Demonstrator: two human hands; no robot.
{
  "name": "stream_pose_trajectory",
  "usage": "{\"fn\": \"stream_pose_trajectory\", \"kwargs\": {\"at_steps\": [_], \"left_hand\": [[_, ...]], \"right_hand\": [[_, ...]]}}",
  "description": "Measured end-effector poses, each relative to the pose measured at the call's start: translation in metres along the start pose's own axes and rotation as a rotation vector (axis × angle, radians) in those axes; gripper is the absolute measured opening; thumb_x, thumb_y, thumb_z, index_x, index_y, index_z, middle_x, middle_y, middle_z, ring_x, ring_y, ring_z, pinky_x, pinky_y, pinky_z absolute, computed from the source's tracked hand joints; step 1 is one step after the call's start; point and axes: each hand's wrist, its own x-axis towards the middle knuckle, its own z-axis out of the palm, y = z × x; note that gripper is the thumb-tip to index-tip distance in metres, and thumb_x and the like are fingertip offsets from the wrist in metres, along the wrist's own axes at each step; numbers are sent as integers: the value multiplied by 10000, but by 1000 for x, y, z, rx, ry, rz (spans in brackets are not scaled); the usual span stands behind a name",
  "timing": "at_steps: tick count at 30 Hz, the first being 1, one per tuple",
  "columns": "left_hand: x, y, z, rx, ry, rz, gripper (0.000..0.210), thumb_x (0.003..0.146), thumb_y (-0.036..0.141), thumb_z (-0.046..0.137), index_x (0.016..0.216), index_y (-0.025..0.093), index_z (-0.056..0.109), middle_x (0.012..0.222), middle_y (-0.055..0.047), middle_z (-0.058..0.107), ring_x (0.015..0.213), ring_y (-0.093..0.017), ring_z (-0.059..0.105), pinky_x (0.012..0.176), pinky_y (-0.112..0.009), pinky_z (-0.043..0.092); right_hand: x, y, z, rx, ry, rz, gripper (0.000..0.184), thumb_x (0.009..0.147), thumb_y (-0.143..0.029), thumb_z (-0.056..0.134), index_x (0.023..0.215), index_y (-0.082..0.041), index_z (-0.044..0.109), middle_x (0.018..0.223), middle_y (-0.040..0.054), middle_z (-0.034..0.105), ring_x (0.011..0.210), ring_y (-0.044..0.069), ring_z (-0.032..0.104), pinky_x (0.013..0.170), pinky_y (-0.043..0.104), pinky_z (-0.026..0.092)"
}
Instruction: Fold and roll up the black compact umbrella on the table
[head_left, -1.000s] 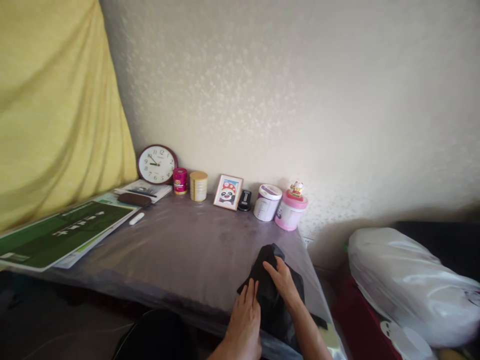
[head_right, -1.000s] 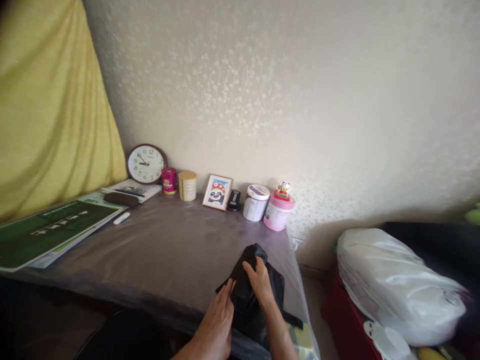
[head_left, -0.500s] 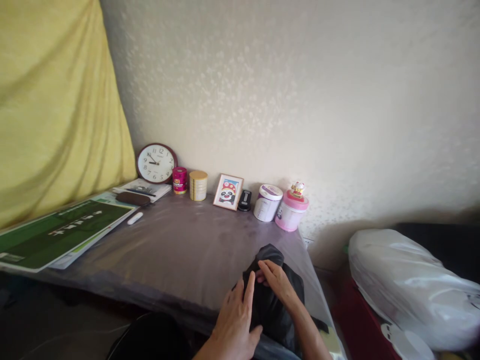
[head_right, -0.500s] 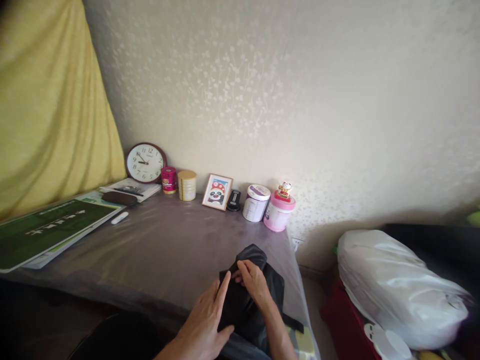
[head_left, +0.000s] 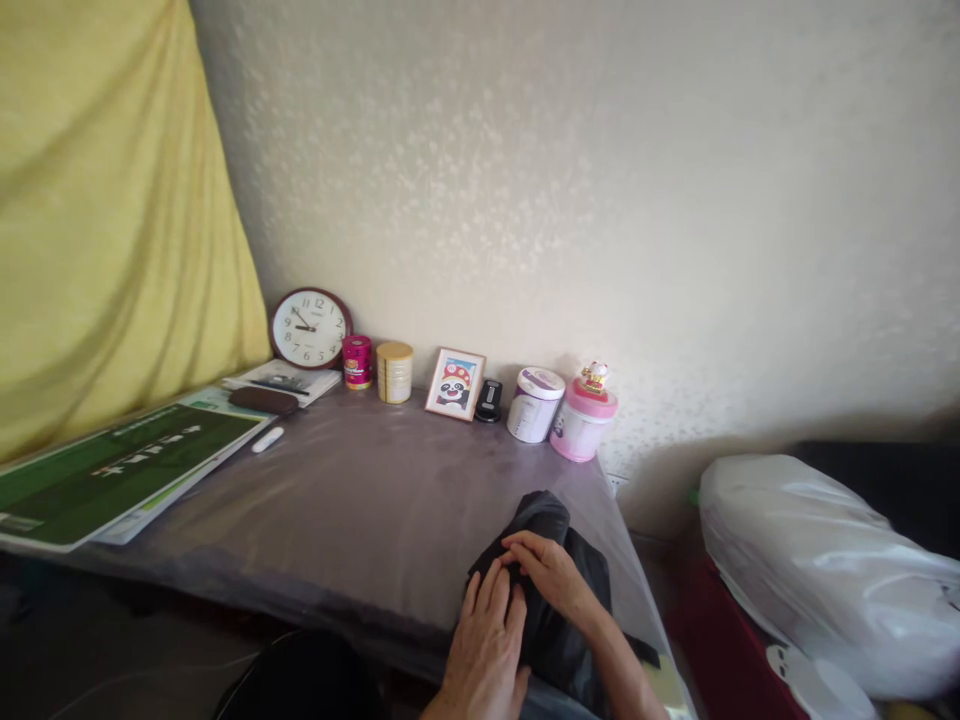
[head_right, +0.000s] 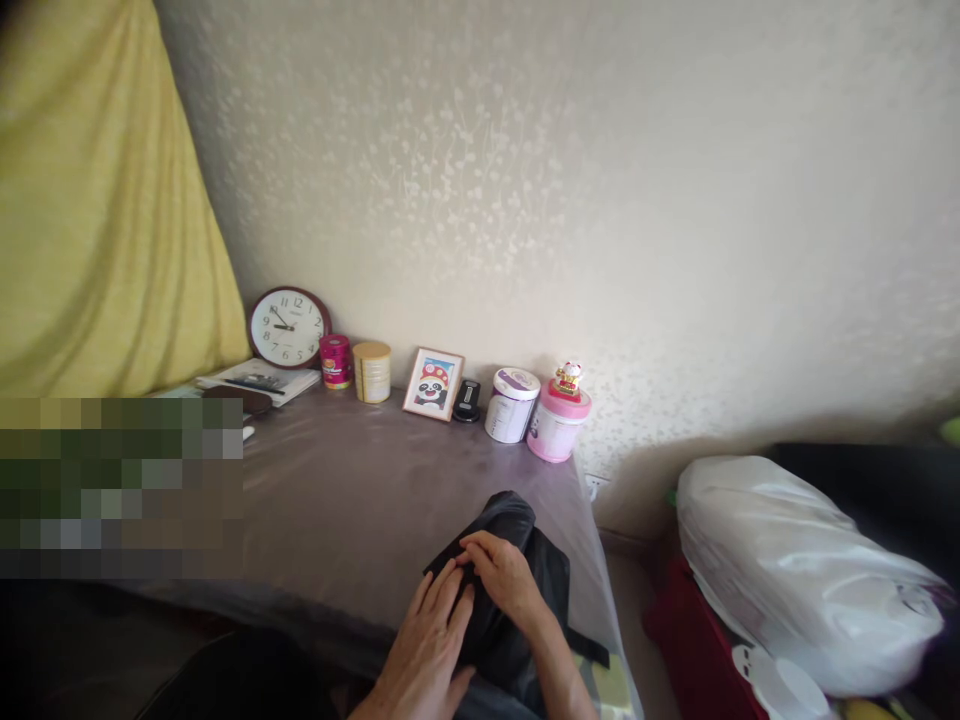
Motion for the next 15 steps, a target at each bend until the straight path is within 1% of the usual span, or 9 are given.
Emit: {"fn": "stream_pose_trajectory", "kwargs": {"at_steps": [2,4,5,6,8,11,13,15], "left_hand": [[0,5,-10,-7,19,-37,518,666,356,654,1123,146,530,1227,-138,518,1171,-301,459,1025,-481,346],[1,9,-19,-28,46,-71,378,662,372,658,971,169,578,1094,-101,567,1044,-280,529,957,-472,407],[2,10,-21,-43,55,-82,359,668,392,654,944,174,581,1070,-94,569,1010,-273,540,930,-466,425],[2,10,-21,-58,61,-87,373,677,411,647,958,175,579,1082,-96,564,1010,-273,538,920,-463,432],[4,8,-16,-75,64,-84,475,693,428,637,1085,175,545,1208,-123,513,1098,-291,501,956,-469,409],[5,1,1,-79,28,-41,668,733,405,601,1318,195,358,1412,-153,328,1255,-312,375,1016,-463,365],[5,-4,13,-80,-13,-34,677,767,355,555,1366,201,278,1442,-157,283,1293,-306,330,1023,-450,364],[4,-6,21,-60,-44,-44,694,760,277,541,1381,193,244,1442,-168,283,1305,-302,312,1025,-446,364]], "right_hand": [[0,0,0,-12,0,-4,333,862,-381,399,972,-182,642,857,46,721,754,168,648,675,272,500],[1,-1,-1,-50,-1,-10,330,870,-375,390,975,-191,643,857,38,723,729,163,644,667,269,494],[2,-2,-1,-76,-2,-16,327,873,-368,387,978,-196,644,856,33,724,727,162,643,670,268,490],[2,-3,-2,-103,-2,-27,324,876,-358,383,981,-200,645,852,30,724,735,162,644,679,267,485],[3,-6,-3,-159,1,-60,319,882,-336,377,976,-205,653,866,29,721,781,166,647,716,266,476],[-1,-11,-3,-233,22,-112,314,886,-311,379,978,-222,665,928,29,710,850,172,641,776,272,465],[-7,-13,-3,-281,62,-147,300,888,-317,396,986,-245,670,936,24,706,859,179,631,790,287,466],[-15,-11,-2,-325,121,-220,287,891,-322,412,988,-259,674,950,28,703,885,189,612,817,312,466]]}}
